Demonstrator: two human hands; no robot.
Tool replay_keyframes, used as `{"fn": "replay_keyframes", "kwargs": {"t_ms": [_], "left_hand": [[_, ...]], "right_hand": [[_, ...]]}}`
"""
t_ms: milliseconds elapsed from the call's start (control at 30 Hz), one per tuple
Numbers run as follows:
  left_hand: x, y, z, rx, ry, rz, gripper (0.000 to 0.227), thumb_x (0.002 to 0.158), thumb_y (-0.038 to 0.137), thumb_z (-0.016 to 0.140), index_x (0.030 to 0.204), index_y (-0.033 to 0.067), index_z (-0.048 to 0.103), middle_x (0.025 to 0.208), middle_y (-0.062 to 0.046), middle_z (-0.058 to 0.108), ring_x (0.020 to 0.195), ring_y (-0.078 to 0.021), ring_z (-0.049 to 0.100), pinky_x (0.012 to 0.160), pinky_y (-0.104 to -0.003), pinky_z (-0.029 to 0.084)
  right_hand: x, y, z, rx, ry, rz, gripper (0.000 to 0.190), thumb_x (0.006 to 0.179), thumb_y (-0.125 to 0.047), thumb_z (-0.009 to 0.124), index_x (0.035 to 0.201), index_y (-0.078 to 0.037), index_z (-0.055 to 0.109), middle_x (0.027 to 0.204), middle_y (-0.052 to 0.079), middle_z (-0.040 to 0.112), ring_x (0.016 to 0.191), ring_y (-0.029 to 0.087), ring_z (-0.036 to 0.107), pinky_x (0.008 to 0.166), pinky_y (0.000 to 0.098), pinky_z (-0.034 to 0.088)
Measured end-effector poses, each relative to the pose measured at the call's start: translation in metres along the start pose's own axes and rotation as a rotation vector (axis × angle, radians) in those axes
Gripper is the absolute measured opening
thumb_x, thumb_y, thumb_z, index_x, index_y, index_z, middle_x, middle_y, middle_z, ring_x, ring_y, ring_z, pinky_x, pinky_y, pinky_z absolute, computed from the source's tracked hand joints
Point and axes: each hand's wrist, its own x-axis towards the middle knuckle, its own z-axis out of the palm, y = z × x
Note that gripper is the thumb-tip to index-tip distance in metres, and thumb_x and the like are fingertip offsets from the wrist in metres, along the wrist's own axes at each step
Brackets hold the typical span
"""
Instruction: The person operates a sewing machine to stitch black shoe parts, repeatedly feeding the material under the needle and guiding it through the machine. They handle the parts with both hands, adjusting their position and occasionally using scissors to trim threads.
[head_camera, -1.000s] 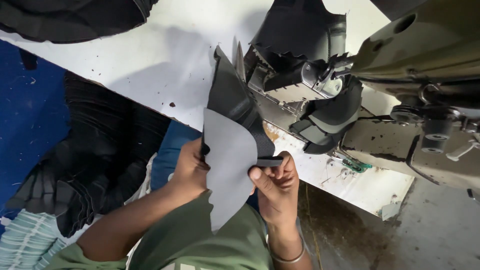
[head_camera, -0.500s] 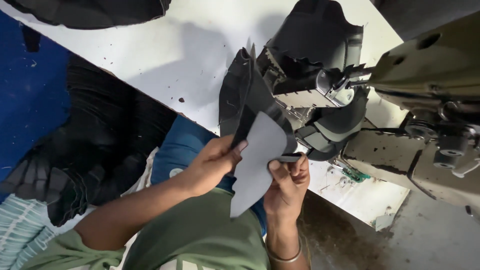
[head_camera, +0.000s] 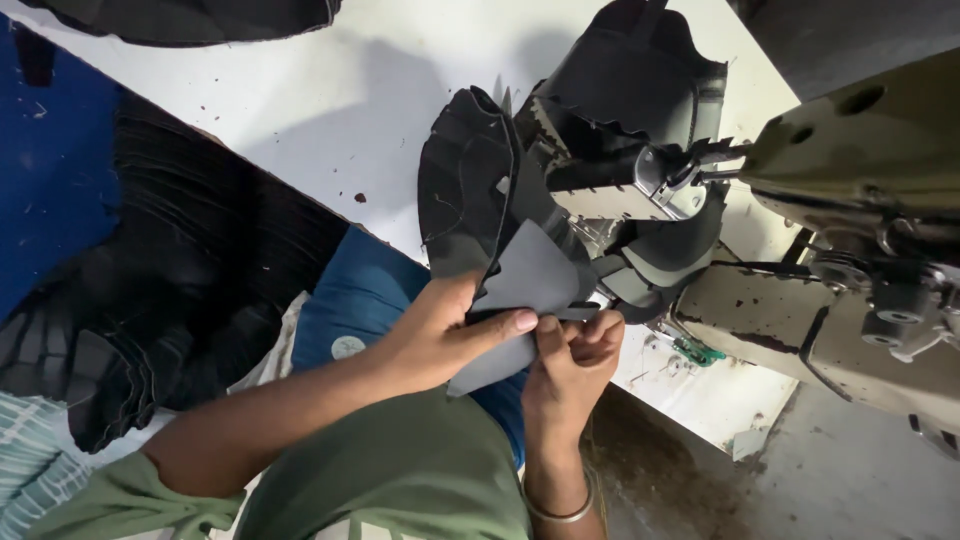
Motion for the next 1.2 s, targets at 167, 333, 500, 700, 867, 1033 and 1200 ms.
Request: {"fn": "replay_keyframes", "kwargs": {"t_ms": [167,333,500,700,867,1033,1200], "left_hand": [[-0.005,0.002,-0.003,0.007,-0.004,-0.070,0.030,0.099,0.026,0.071,0.107,-0.0018,0.065,0.084,-0.004,0.069,0.078,-0.0043,0.058,0.063,-0.026,0.051],[-0.009,0.006,-0.006,-0.052,-0.020,-0.023,0.032,0.100,0.026,0.069,0.113,-0.0025,0.064,0.091,-0.005,0.072,0.084,-0.0047,0.061,0.070,-0.028,0.055],[-0.011,0.002,-0.013,0.171,0.020,-0.110,0.032,0.096,0.028,0.072,0.104,-0.0014,0.063,0.078,-0.006,0.067,0.070,-0.0056,0.059,0.058,-0.029,0.050],[-0.016,0.000,-0.005,0.204,0.100,-0.303,0.031,0.095,0.027,0.073,0.104,-0.0015,0.064,0.075,-0.012,0.064,0.066,-0.0103,0.055,0.055,-0.032,0.047],[-0.018,-0.012,0.010,0.131,0.376,0.237,0.055,0.099,0.018,0.071,0.142,-0.0060,0.045,0.115,-0.020,0.068,0.104,-0.0155,0.066,0.085,-0.029,0.053],[-0.018,-0.021,-0.001,0.509,0.224,0.452,0.037,0.093,0.006,0.076,0.128,0.0161,0.071,0.114,-0.019,0.075,0.085,-0.0228,0.078,0.069,-0.027,0.058],[-0.014,-0.010,-0.001,0.474,0.188,0.352,0.040,0.091,0.009,0.080,0.129,0.0140,0.070,0.108,-0.014,0.078,0.082,-0.0234,0.077,0.064,-0.029,0.059]], "right_hand": [[0.018,-0.029,0.015,0.042,-0.032,0.081,0.045,0.078,0.007,0.074,0.110,-0.010,0.047,0.091,-0.002,0.061,0.084,0.008,0.058,0.082,0.0251,0.047],[0.042,-0.034,-0.038,-0.102,-0.476,0.438,0.041,0.084,0.009,0.073,0.124,0.015,0.066,0.117,0.018,0.072,0.111,0.026,0.067,0.109,0.0386,0.049],[0.038,-0.053,0.004,-0.301,-0.550,0.382,0.070,0.082,0.013,0.076,0.148,0.004,0.054,0.133,0.011,0.067,0.122,0.019,0.062,0.108,0.0323,0.046],[0.015,-0.032,0.005,-0.294,-0.466,0.285,0.073,0.088,0.009,0.075,0.154,0.003,0.044,0.134,0.012,0.067,0.122,0.019,0.064,0.106,0.0301,0.048],[0.007,-0.024,-0.001,-0.253,-0.447,0.265,0.073,0.090,0.007,0.076,0.155,0.004,0.042,0.139,0.013,0.063,0.125,0.019,0.062,0.107,0.0308,0.048],[-0.002,-0.016,-0.009,-0.121,-0.409,0.338,0.078,0.089,0.007,0.076,0.158,0.000,0.038,0.139,0.010,0.062,0.125,0.018,0.061,0.105,0.0306,0.048],[-0.006,-0.012,-0.009,-0.129,-0.408,0.335,0.075,0.091,0.009,0.073,0.157,0.000,0.040,0.139,0.010,0.062,0.125,0.018,0.061,0.106,0.0307,0.049]]}}
